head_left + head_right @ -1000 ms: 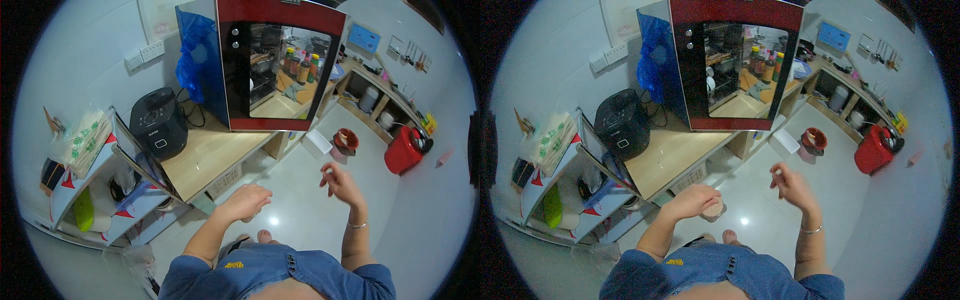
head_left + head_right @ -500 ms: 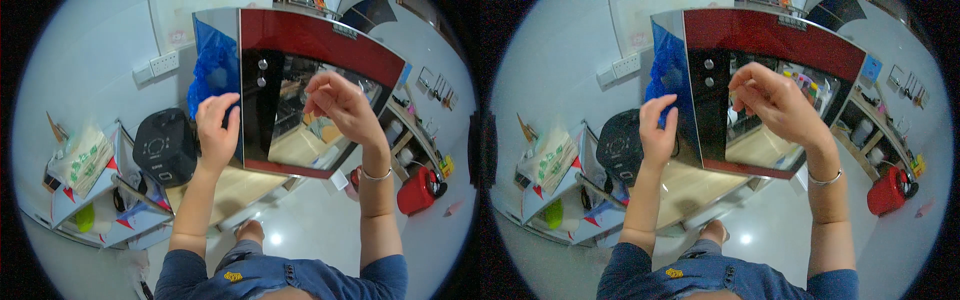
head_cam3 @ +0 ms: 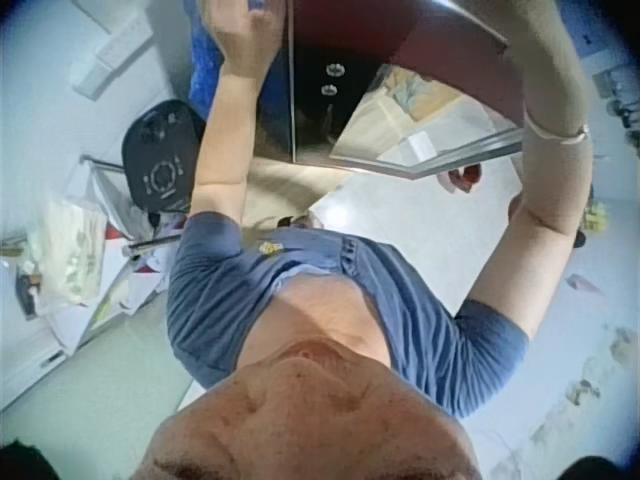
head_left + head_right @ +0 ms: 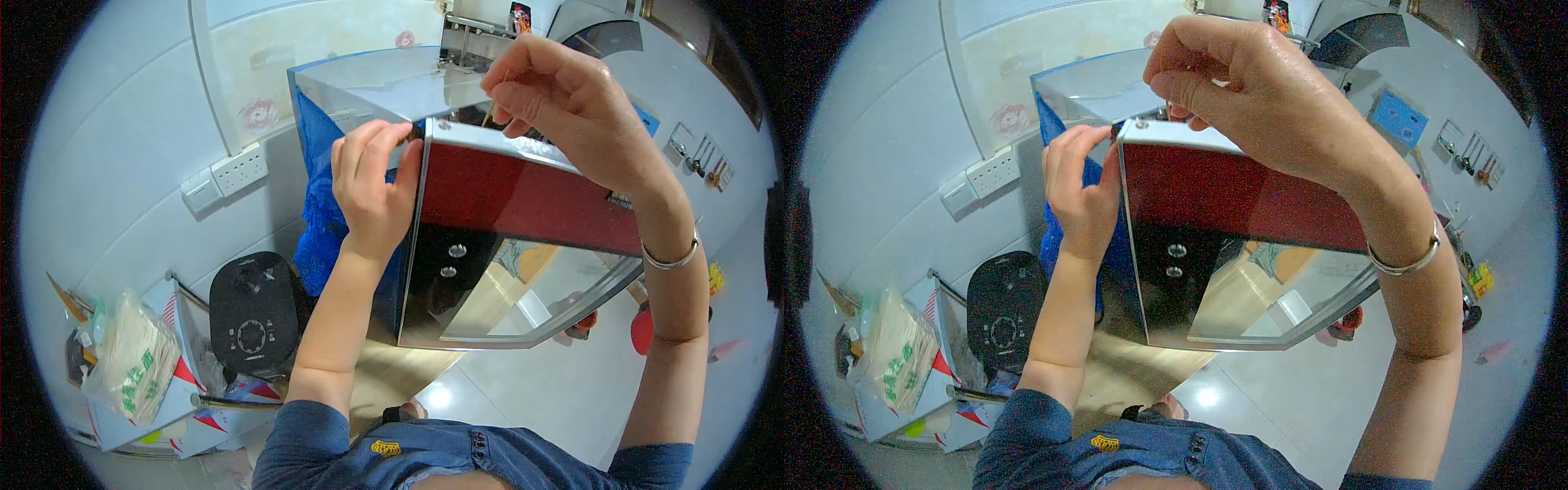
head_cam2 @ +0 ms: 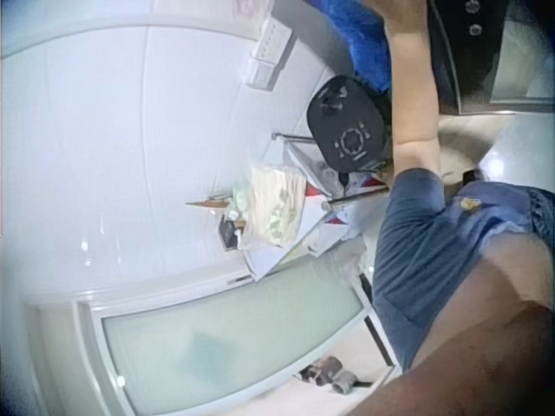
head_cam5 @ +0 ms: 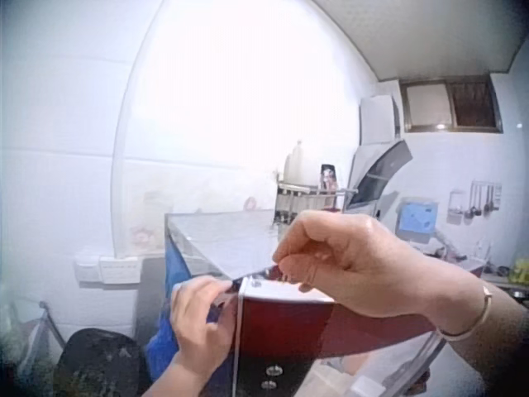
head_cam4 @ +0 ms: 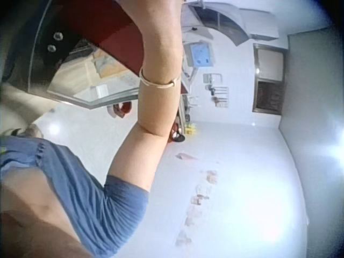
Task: The person uses a small wooden stick and then a flat scraping tool to clean or adjust the edge of an appliance door, focusing on the seal and upper corner.
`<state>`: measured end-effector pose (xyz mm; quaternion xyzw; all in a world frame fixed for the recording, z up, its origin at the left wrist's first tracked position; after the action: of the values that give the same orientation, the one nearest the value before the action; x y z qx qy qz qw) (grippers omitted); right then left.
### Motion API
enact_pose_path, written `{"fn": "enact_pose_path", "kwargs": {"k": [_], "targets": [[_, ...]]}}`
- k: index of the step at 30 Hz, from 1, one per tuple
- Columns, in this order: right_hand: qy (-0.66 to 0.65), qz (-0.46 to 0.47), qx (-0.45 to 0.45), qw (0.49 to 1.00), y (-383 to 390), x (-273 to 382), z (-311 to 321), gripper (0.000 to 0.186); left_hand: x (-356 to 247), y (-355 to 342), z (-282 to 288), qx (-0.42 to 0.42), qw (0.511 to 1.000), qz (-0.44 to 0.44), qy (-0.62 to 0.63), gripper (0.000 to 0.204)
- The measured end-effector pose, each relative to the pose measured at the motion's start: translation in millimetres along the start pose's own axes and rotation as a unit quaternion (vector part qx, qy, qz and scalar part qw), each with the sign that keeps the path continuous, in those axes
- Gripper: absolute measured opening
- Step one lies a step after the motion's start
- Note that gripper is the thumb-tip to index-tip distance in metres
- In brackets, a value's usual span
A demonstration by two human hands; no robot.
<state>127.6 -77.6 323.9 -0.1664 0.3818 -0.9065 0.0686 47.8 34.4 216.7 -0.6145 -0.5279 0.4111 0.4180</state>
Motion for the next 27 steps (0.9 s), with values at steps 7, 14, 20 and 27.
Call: {"fn": "enact_pose_path", "kwargs": {"k": [7,14,20,27], "targets": [[-0.053,-0.098,0.021,0.994,-21.9,-27.7,-22.0,0.008,3.4,1.1,-4.6,0.022,0.999,0.017,0.043,0.023],[0.06,0.037,0.019,0.997,-30.8,-22.0,-30.9,0.007,-0.1,-7.3,-5.7,0.054,0.997,0.025,0.055,0.023],[0.026,0.046,0.02,0.998,-30.3,-23.8,-33.7,0.008,-3.1,-14.9,-7.2,0.105,0.994,-0.004,0.037,0.027],[0.046,0.091,-0.015,0.995,-29.8,-18.7,-21.6,0.01,-5.7,-15.5,-23.3,0.163,0.987,0.008,-0.009,0.021]]}}
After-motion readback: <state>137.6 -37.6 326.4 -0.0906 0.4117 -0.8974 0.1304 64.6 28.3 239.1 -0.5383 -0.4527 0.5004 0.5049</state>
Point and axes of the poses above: each hand's wrist, its own y-axis away from the middle knuckle, its own z-axis out of the back of the hand, x = y × z, the point moved 8 cm from there along -y, towards the middle knuckle, and after that the axes turned 10 degrees about -x, right-handed, at the moved point
